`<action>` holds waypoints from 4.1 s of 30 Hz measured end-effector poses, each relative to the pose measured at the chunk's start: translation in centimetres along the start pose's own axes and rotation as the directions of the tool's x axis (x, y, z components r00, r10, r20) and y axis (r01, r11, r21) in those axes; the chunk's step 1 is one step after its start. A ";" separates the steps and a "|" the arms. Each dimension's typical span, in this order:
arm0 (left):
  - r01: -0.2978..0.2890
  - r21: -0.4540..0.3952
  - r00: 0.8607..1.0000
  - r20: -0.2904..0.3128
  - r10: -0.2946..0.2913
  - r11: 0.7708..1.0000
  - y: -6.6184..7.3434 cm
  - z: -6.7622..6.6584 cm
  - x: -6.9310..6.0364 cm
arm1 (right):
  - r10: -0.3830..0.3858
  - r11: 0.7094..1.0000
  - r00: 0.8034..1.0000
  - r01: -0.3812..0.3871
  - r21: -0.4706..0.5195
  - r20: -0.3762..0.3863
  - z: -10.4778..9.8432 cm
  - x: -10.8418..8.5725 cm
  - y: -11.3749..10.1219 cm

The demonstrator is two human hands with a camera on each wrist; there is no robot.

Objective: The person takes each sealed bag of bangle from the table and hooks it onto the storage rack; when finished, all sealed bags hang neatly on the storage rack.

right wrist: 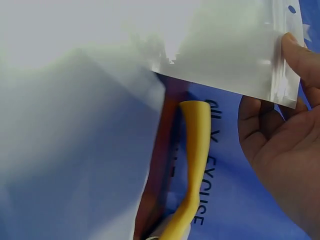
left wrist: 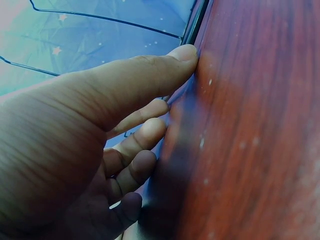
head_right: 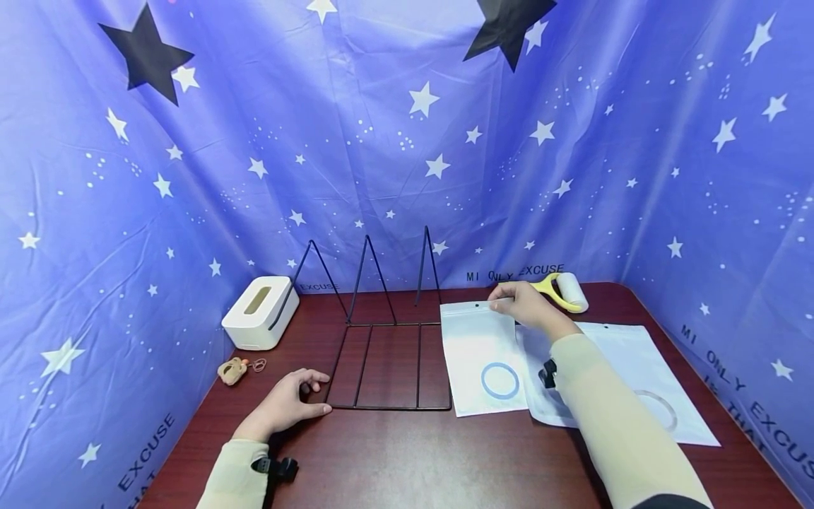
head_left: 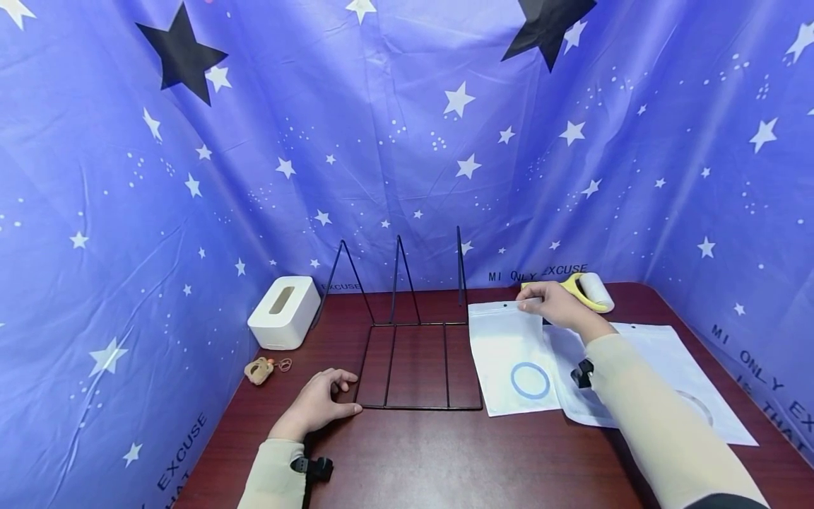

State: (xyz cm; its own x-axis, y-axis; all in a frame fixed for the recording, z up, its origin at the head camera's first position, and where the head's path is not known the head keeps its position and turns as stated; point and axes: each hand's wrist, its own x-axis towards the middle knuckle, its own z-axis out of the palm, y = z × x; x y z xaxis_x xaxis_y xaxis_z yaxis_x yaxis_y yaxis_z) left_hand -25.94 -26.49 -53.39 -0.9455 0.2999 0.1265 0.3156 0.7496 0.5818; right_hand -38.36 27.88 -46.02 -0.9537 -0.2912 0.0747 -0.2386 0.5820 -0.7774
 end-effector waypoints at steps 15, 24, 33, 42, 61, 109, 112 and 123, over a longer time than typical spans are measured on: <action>-0.011 -0.010 1.000 0.004 0.011 1.000 -0.3 0.1 0.0 | -0.067 0.997 0.984 0.070 0.017 -0.163 -0.1 -2.5 -2.2; 0.000 -0.017 1.000 0.007 0.000 1.000 -0.2 0.0 0.1 | -0.121 0.990 0.962 0.135 0.040 -0.246 0.0 -4.7 -4.0; 0.003 -0.012 1.000 0.010 -0.003 1.000 -0.1 0.0 0.1 | -0.087 0.991 0.941 0.114 0.065 -0.327 -0.7 -7.1 -6.4; 0.000 0.011 1.000 0.001 0.000 1.000 -0.2 -0.1 -0.1 | -0.169 0.985 0.929 0.167 -0.036 -0.328 -2.1 -9.0 -8.6; -0.025 -0.006 1.000 0.002 0.025 1.000 -0.2 0.0 0.1 | -0.316 0.931 0.926 0.261 -0.253 -0.207 -2.7 -12.3 -11.9; -0.016 0.000 1.000 -0.008 0.016 1.000 -0.1 0.0 -0.3 | -0.568 0.817 0.754 0.563 -0.120 -0.331 1.2 -14.1 -16.8; -0.015 -0.002 1.000 -0.008 0.015 1.000 -0.1 0.0 -0.3 | -0.565 0.816 0.750 0.569 -0.100 -0.343 2.0 -13.8 -17.3; -0.041 -0.008 0.999 -0.012 0.041 0.999 0.0 -0.1 -0.4 | -0.546 0.808 0.745 0.589 -0.005 -0.383 4.3 -13.0 -18.5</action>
State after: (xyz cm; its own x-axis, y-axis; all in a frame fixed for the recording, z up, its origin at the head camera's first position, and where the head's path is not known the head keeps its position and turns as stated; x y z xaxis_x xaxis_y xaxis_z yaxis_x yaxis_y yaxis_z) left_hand -25.56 -26.73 -53.34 -0.9328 0.3230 0.1602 0.3535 0.7322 0.5821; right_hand -20.77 17.62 -35.28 -0.6506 -0.2438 0.7192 -0.7556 0.3028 -0.5809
